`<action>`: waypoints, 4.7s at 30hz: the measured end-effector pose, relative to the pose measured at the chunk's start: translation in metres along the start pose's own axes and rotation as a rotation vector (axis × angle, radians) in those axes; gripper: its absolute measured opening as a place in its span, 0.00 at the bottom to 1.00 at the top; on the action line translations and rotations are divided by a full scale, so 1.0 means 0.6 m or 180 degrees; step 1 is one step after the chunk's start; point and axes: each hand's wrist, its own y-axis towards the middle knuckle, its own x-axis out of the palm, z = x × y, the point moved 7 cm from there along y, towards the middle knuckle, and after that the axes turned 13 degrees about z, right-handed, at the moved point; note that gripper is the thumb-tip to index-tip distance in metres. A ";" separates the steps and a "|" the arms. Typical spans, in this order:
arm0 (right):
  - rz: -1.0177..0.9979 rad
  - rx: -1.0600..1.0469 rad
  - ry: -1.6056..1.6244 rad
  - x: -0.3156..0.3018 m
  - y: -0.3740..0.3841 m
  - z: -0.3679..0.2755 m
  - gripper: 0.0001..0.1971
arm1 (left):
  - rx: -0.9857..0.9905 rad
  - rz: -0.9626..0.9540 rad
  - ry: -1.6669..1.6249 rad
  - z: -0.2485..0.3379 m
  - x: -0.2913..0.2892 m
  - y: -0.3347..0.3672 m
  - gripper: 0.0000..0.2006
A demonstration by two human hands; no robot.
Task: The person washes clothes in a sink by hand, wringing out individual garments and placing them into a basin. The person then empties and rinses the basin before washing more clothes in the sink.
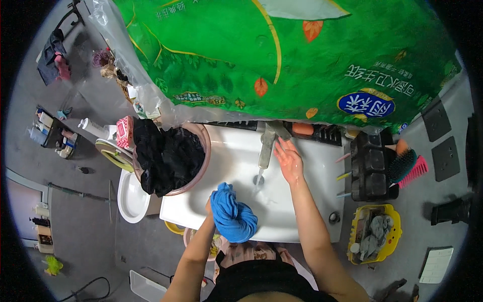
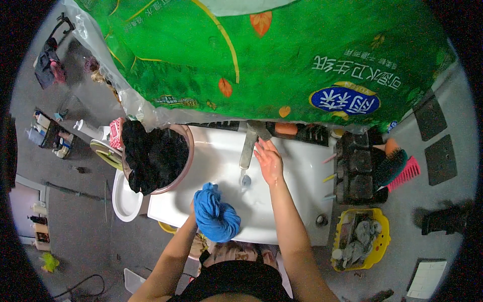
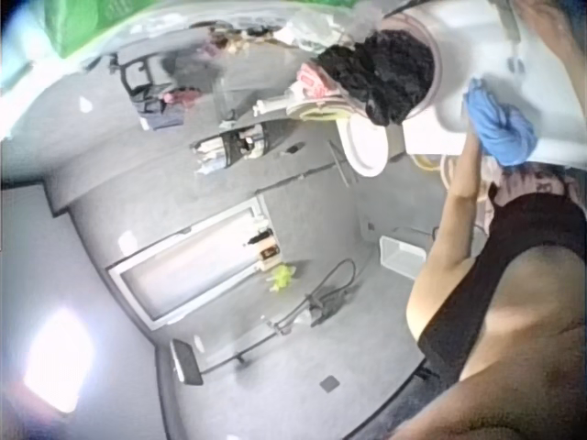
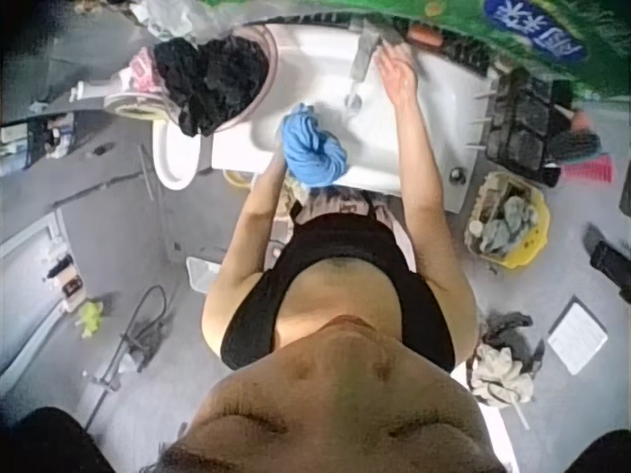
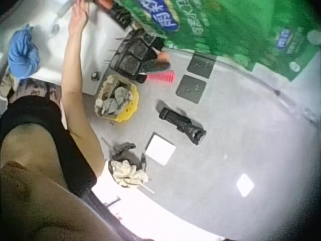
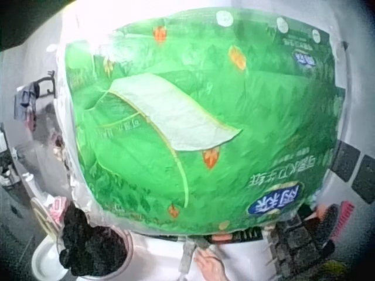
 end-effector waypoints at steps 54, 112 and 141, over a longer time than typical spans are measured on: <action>0.2994 0.0997 -0.1721 -0.431 -0.208 0.171 0.21 | 0.0931 -0.0731 0.1207 0.101 0.203 0.042 0.17; 0.0816 -0.1612 -0.6079 -0.297 0.083 0.268 0.10 | 0.0180 -0.0951 -0.0109 0.136 0.160 -0.025 0.21; 0.2405 -0.0578 -0.2952 -0.409 -0.174 0.073 0.23 | 0.1032 -0.1088 0.1165 0.155 0.157 0.051 0.10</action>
